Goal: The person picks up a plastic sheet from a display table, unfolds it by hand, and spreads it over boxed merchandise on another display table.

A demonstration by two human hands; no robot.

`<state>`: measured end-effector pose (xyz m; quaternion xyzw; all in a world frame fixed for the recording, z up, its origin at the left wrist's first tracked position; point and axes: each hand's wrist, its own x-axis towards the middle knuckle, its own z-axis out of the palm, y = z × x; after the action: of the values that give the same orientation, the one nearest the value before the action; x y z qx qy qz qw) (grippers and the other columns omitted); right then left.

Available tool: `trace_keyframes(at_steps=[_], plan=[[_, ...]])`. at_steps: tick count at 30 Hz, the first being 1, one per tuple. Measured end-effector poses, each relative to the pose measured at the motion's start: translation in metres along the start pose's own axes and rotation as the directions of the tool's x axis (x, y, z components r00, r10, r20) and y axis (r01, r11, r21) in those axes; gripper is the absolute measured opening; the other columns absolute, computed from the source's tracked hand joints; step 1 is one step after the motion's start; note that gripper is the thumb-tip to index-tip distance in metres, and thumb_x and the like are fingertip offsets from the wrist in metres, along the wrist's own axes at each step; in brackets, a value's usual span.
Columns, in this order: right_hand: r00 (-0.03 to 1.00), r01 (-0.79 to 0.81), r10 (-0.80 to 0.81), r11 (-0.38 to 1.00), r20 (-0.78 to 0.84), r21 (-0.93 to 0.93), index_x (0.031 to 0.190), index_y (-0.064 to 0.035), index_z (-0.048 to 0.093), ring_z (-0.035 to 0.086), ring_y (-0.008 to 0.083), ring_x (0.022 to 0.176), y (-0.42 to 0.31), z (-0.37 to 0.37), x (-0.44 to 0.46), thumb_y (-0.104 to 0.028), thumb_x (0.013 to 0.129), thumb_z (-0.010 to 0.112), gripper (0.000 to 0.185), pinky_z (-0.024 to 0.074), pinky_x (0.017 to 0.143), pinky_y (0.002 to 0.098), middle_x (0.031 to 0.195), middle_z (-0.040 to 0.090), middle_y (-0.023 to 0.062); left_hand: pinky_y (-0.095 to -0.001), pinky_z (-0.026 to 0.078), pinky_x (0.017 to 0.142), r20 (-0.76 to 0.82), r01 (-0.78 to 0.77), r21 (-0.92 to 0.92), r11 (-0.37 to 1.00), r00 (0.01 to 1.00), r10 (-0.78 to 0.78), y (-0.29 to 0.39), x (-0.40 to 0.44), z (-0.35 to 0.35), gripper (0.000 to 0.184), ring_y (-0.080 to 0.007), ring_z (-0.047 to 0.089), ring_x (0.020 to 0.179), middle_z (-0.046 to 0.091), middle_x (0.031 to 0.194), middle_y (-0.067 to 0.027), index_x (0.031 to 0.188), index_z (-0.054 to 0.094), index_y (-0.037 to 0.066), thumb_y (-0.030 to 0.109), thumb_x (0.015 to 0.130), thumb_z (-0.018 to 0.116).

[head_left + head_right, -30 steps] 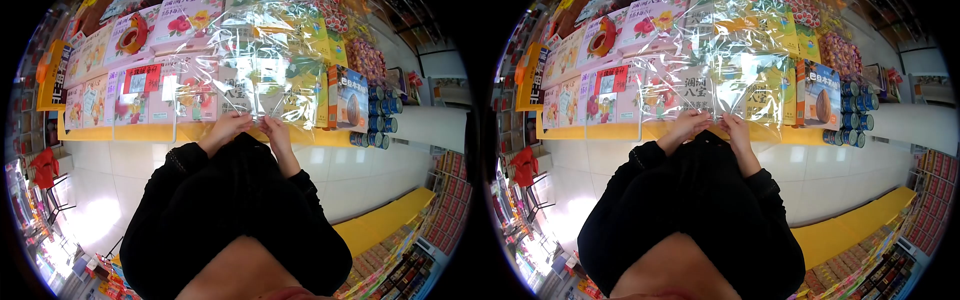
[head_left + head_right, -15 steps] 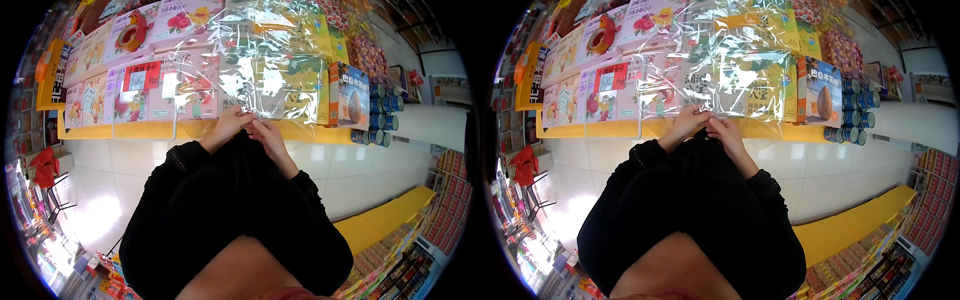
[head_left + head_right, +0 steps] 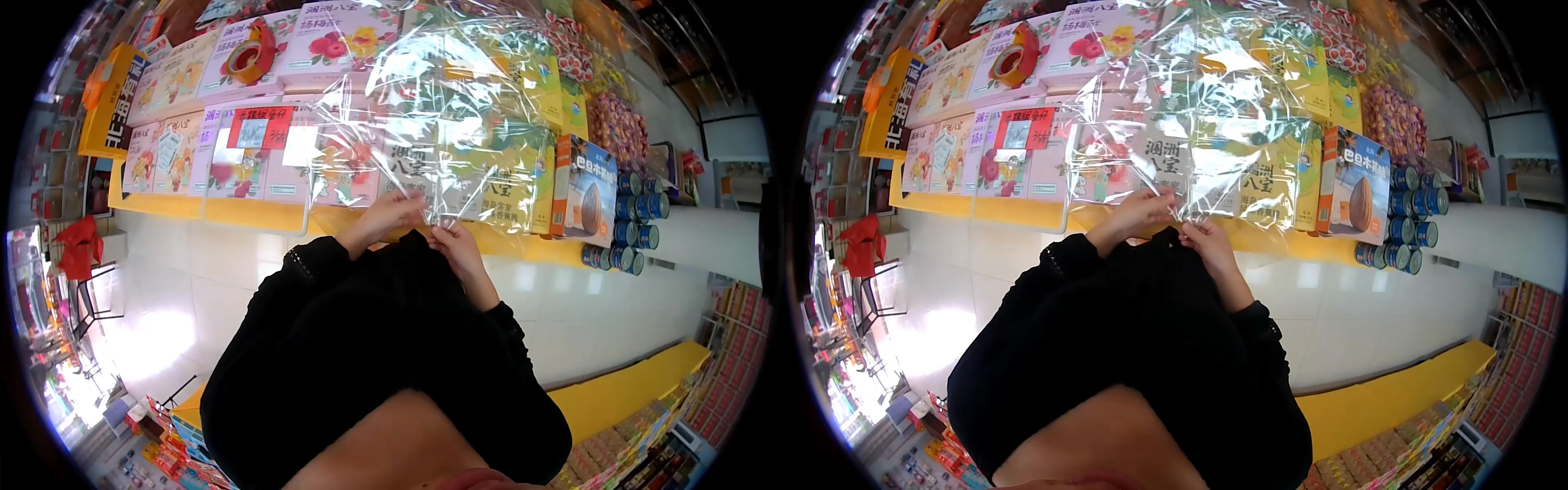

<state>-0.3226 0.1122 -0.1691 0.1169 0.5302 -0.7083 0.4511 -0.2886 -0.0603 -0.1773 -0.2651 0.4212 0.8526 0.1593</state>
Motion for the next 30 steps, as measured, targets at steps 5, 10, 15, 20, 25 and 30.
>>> trace_keyframes(at_steps=[5, 10, 15, 20, 25, 30], plan=[[0.997, -0.026, 0.033, 0.993, 0.062, -0.115, 0.091, 0.0005, 0.053, 0.055, 0.0111, 0.07, 0.013, -0.018, 0.016, -0.013, 0.078, 0.056, 0.019, 0.0444, 0.063, 0.0207, 0.08, 0.058, 0.0062, -0.0287, 0.043, 0.078, -0.138, -0.357, -0.336, 0.872, 0.934, 0.329, 0.044, 0.007, -0.029, 0.034, -0.0192, 0.052, 0.093, 0.052, 0.105, -0.0097, 0.112, 0.04, 0.002, 0.021, 0.084, 0.046], [0.998, 0.011, -0.007, 0.997, 0.055, -0.075, 0.087, 0.0005, 0.053, 0.053, 0.0116, 0.064, 0.017, -0.021, 0.02, -0.007, 0.075, 0.058, 0.015, 0.0436, 0.059, 0.0222, 0.075, 0.055, 0.0047, -0.0291, 0.043, 0.071, -0.433, -0.585, -0.283, 0.76, 0.785, 0.443, 0.088, 0.018, -0.08, 0.028, -0.0195, 0.05, 0.093, 0.051, 0.103, -0.0094, 0.106, 0.042, 0.002, 0.018, 0.083, 0.047], [0.997, -0.013, 0.019, 0.997, 0.071, -0.081, 0.088, -0.0006, 0.05, 0.052, 0.0127, 0.064, 0.014, -0.02, 0.025, -0.001, 0.074, 0.057, 0.015, 0.0436, 0.058, 0.0229, 0.075, 0.054, 0.0043, -0.0236, 0.044, 0.073, -0.484, -0.707, -0.331, 0.625, 0.695, 0.531, 0.114, 0.034, -0.089, 0.016, -0.014, 0.052, 0.081, 0.052, 0.087, -0.005, 0.093, 0.046, 0.004, 0.004, 0.078, 0.051], [0.989, 0.037, -0.007, 0.979, 0.15, -0.202, 0.095, -0.0004, 0.048, 0.052, 0.0138, 0.073, -0.009, -0.005, 0.006, -0.011, 0.081, 0.051, 0.018, 0.0434, 0.068, 0.0246, 0.081, 0.053, 0.005, -0.0216, 0.044, 0.07, -0.495, -0.698, -0.326, 0.638, 0.701, 0.513, 0.112, 0.038, -0.091, 0.014, -0.0119, 0.053, 0.078, 0.053, 0.082, -0.0037, 0.091, 0.05, 0.002, 0.007, 0.078, 0.053], [0.976, 0.154, -0.14, 0.985, 0.168, -0.073, 0.116, -0.0001, 0.038, 0.042, 0.0221, 0.104, -0.05, -0.054, 0.025, -0.034, 0.085, 0.043, 0.047, 0.0344, 0.087, 0.0331, 0.11, 0.045, 0.0123, -0.0243, 0.046, 0.064, -0.51, -0.67, -0.169, 0.723, 0.687, 0.517, 0.116, 0.032, -0.085, 0.025, -0.0128, 0.054, 0.073, 0.055, 0.082, -0.0039, 0.098, 0.048, 0.001, 0.005, 0.074, 0.055], [0.922, 0.383, -0.381, 0.923, -0.065, 0.026, 0.125, 0.0014, 0.025, 0.032, 0.0241, 0.114, -0.121, -0.113, 0.088, -0.036, 0.085, 0.042, 0.058, 0.0279, 0.093, 0.0307, 0.126, 0.03, 0.0162, -0.0259, 0.046, 0.06, -0.544, -0.693, -0.2, 0.693, 0.667, 0.509, 0.114, 0.035, -0.077, 0.035, -0.0144, 0.054, 0.073, 0.055, 0.087, -0.0076, 0.106, 0.044, 0.0, 0.004, 0.072, 0.051]])
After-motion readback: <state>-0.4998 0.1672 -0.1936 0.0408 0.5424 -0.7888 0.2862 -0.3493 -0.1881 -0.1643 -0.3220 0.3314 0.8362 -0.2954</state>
